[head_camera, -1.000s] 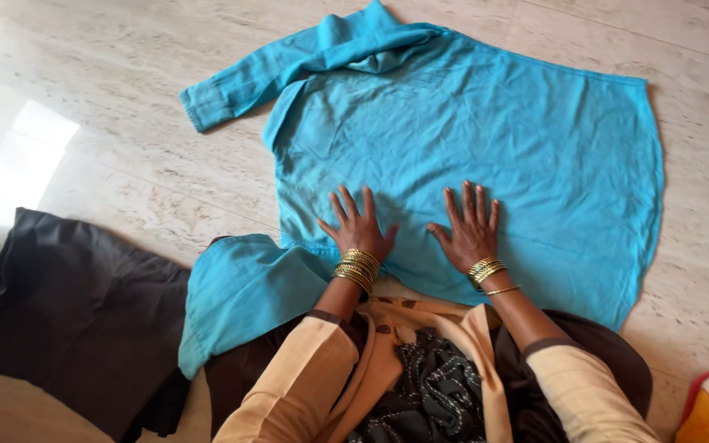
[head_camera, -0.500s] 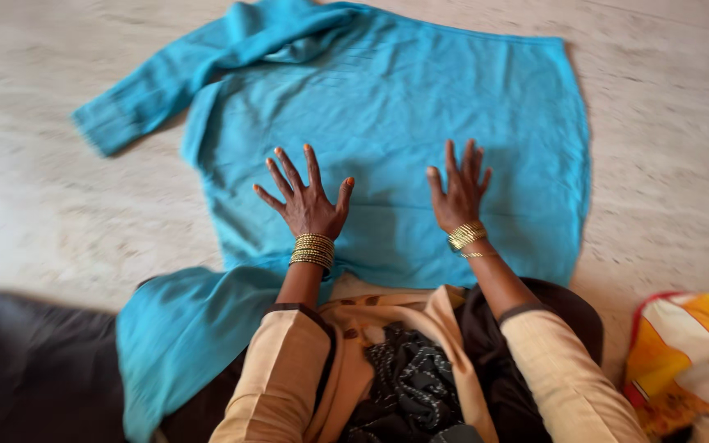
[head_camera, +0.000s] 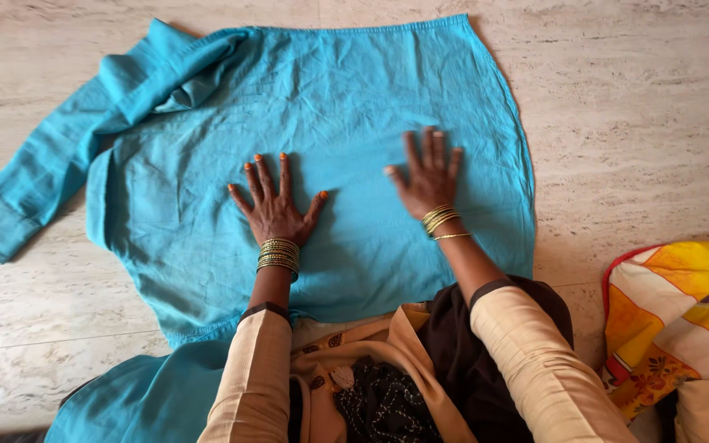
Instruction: The person folds a blue shirt by hand on the floor, smoothing the fabric and tucking the sleeves and sides to form a square.
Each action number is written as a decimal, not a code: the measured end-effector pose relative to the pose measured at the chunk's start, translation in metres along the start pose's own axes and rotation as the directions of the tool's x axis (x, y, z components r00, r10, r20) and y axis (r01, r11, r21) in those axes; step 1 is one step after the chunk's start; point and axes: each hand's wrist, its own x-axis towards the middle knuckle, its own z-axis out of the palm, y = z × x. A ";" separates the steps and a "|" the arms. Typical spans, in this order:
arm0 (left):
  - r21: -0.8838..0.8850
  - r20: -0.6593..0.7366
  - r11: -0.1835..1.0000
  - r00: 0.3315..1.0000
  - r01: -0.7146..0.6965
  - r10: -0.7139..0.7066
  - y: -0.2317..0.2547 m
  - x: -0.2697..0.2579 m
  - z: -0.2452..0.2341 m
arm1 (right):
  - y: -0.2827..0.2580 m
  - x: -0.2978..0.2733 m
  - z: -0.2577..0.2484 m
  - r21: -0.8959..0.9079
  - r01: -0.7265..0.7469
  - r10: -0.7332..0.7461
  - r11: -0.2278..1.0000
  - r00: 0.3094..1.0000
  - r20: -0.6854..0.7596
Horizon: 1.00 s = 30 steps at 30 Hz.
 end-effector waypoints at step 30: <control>0.052 0.043 0.997 0.997 0.057 -0.060 -0.025 -0.076 -0.006 | 0.049 -0.024 -0.006 -0.020 -0.189 0.189 0.982 0.982 0.001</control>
